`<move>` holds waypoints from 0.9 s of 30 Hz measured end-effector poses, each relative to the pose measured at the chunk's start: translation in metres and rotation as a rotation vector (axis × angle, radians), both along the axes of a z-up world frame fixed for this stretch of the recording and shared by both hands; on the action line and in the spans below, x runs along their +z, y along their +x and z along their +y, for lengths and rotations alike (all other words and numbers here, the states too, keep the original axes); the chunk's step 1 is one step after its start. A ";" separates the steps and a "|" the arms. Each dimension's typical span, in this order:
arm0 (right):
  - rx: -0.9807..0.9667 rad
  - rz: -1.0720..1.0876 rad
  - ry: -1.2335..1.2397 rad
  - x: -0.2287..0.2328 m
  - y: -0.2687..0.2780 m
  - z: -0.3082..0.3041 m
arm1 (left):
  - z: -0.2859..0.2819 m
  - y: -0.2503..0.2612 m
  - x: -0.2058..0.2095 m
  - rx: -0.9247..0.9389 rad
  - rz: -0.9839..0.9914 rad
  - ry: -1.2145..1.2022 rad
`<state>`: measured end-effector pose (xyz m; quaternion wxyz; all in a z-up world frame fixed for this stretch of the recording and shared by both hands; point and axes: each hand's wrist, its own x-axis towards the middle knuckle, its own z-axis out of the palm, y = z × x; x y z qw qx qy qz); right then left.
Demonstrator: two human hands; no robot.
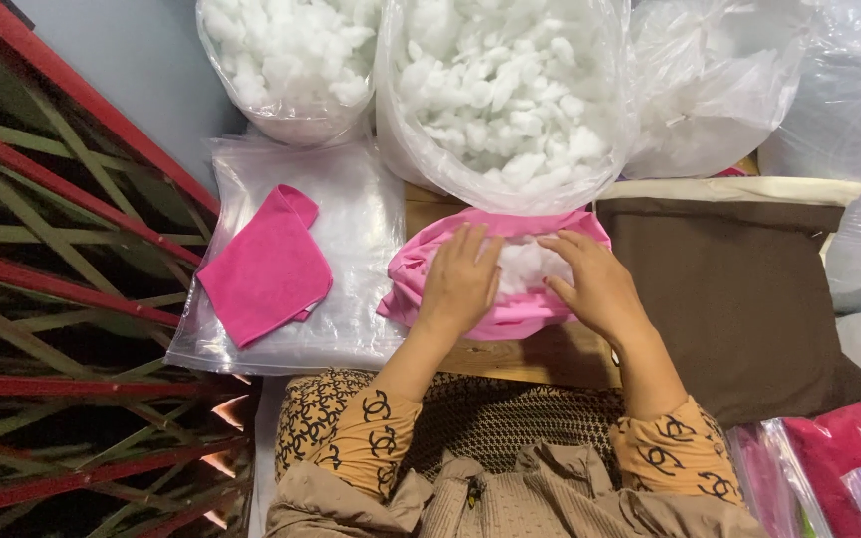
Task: Stuffing a pink fabric pouch with white fiberfill material from a large bag
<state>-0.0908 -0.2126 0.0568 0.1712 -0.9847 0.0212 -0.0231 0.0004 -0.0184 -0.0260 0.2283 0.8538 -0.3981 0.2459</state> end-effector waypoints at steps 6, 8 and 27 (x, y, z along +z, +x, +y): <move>0.147 0.123 -0.242 -0.049 -0.004 0.024 | -0.003 -0.012 -0.031 0.011 0.290 0.457; 0.151 0.197 -0.293 -0.065 0.002 0.024 | -0.003 -0.011 -0.043 0.031 0.336 0.513; -0.185 0.015 -0.300 0.055 0.164 -0.021 | -0.119 0.132 0.032 0.198 0.116 0.139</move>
